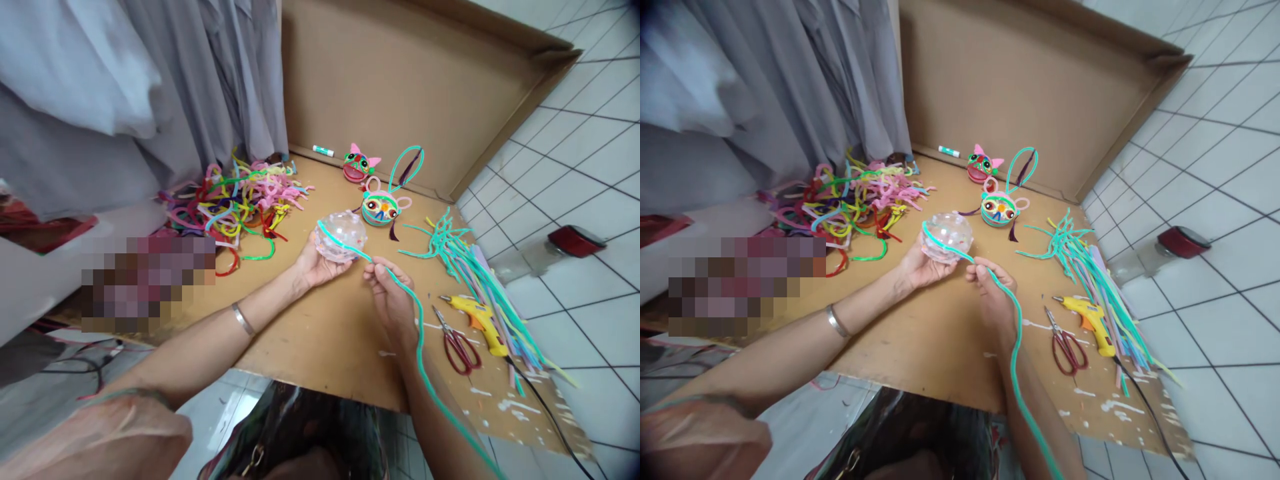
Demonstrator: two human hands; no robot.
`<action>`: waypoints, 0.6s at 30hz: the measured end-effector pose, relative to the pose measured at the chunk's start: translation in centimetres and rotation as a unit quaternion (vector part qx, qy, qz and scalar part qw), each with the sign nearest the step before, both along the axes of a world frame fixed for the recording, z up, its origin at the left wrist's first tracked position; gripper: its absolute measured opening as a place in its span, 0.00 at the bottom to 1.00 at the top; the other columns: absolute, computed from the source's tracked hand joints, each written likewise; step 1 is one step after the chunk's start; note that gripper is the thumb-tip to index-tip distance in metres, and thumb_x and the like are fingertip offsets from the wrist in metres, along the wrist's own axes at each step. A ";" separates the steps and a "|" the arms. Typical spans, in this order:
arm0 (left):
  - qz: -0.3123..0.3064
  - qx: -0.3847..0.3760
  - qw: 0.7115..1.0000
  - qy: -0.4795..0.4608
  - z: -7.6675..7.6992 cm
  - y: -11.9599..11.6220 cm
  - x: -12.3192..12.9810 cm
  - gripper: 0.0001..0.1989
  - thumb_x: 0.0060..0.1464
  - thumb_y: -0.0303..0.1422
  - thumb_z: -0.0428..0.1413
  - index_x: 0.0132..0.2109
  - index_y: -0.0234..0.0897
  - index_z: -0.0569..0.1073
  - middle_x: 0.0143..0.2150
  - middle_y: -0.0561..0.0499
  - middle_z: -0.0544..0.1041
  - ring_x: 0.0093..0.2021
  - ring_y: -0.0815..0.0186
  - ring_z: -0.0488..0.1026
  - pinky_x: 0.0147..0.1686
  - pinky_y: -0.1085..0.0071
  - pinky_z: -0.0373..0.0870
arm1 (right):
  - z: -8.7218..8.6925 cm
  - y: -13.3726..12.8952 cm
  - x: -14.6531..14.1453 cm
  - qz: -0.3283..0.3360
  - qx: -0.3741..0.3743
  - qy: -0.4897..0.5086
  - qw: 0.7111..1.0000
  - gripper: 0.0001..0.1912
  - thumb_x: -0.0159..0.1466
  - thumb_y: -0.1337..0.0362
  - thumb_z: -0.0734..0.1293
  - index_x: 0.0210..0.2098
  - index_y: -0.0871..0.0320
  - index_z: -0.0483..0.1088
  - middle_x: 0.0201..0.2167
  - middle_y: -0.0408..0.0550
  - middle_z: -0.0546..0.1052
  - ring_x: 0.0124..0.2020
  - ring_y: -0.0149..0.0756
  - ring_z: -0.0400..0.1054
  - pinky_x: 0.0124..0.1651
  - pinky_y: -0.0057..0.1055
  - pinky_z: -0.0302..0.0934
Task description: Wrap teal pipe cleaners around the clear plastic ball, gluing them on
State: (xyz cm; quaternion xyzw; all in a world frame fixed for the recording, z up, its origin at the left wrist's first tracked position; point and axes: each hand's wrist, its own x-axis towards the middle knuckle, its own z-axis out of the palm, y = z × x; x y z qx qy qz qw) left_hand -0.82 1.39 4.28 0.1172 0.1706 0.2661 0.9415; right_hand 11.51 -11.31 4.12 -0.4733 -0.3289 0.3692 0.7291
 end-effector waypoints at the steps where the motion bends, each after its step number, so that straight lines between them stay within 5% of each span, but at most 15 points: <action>1: 0.005 0.000 1.000 -0.002 0.1 -0.1 0.0 0.28 0.67 0.49 0.38 0.54 0.30 0.70 0.36 0.39 0.80 0.31 0.59 0.79 0.27 0.67 0.77 | 0.0 0.1 0.0 0.007 -0.003 0.030 1.000 0.13 0.53 0.58 0.77 0.35 0.56 0.79 0.28 0.44 0.80 0.29 0.30 0.71 0.36 0.30 0.67; 9: -0.002 0.010 1.000 -0.012 0.6 -0.6 -0.4 0.23 0.67 0.39 0.40 0.59 0.33 0.68 0.36 0.41 0.80 0.29 0.59 0.78 0.23 0.71 0.74 | 0.3 0.5 -0.5 0.036 -0.011 0.139 0.990 0.16 0.46 0.56 0.81 0.31 0.57 0.78 0.23 0.40 0.77 0.23 0.25 0.67 0.27 0.25 0.63; 13: -0.009 0.000 1.000 -0.009 0.6 -0.7 -0.9 0.22 0.65 0.37 0.41 0.60 0.35 0.67 0.37 0.41 0.80 0.28 0.61 0.77 0.20 0.73 0.70 | 0.4 0.5 -0.5 0.005 -0.004 0.097 0.995 0.16 0.47 0.55 0.79 0.30 0.57 0.77 0.22 0.40 0.77 0.22 0.25 0.66 0.27 0.25 0.61; 18: -0.051 0.009 0.999 -0.001 0.6 -0.9 -1.4 0.26 0.63 0.46 0.40 0.56 0.34 0.70 0.39 0.39 0.81 0.32 0.56 0.79 0.19 0.70 0.71 | 0.2 0.5 -0.1 -0.053 -0.008 0.017 0.998 0.14 0.50 0.56 0.77 0.32 0.57 0.76 0.22 0.40 0.76 0.22 0.27 0.67 0.29 0.27 0.62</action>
